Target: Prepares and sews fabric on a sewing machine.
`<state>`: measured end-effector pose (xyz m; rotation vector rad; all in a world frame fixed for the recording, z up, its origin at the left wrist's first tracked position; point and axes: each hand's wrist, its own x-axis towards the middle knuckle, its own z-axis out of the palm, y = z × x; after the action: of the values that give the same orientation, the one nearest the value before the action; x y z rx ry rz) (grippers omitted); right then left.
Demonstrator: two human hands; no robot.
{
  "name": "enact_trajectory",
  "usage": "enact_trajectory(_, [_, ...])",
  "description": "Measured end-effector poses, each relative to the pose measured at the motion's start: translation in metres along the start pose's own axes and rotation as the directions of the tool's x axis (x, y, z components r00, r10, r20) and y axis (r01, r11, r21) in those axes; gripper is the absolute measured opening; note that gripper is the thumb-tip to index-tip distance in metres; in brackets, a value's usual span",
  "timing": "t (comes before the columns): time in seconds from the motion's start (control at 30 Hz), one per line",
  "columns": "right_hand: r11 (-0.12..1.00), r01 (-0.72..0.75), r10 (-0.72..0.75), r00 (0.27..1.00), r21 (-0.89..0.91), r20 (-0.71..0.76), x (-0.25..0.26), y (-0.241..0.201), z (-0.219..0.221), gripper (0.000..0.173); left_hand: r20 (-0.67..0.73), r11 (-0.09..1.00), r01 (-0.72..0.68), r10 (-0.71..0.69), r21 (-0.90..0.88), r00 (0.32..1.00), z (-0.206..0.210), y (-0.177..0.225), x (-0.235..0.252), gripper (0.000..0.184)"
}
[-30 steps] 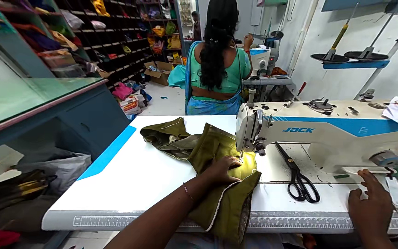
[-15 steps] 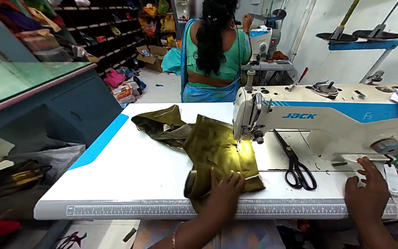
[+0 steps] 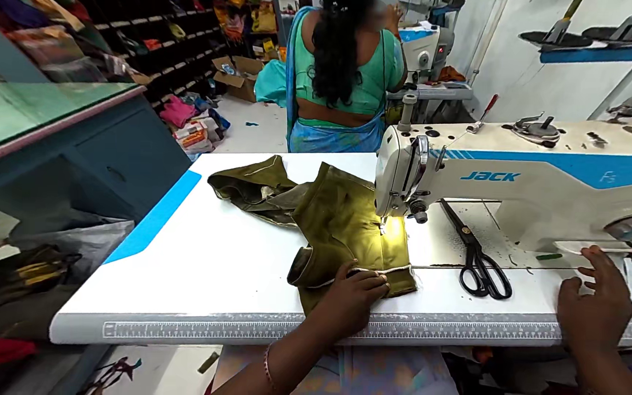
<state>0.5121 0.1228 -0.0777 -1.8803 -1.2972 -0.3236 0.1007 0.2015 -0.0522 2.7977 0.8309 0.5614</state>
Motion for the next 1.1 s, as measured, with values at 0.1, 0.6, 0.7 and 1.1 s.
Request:
enact_trajectory(0.1, [1.000,0.001,-0.001,1.000,0.003,-0.005,0.000,0.000,0.000,0.047,-0.038,0.998,-0.047,0.046,-0.030,0.998,0.001,-0.013,0.008,0.035])
enact_trajectory(0.6, [1.000,-0.016,0.016,1.000,0.012,-0.007,0.001,0.000,0.001,0.048,0.113,0.998,0.001,0.006,-0.055,0.994,-0.006,-0.041,0.041,0.036])
enact_trajectory(0.7, [1.000,-0.015,0.015,1.000,0.021,-0.016,0.001,0.001,0.001,0.048,0.146,0.998,0.009,0.001,-0.068,0.989,-0.008,-0.043,0.048,0.041])
enact_trajectory(1.1, [1.000,-0.004,0.004,1.000,0.003,-0.026,0.000,0.001,0.003,0.047,-0.078,0.957,-0.267,0.259,-0.114,0.963,0.002,-0.081,0.052,0.035])
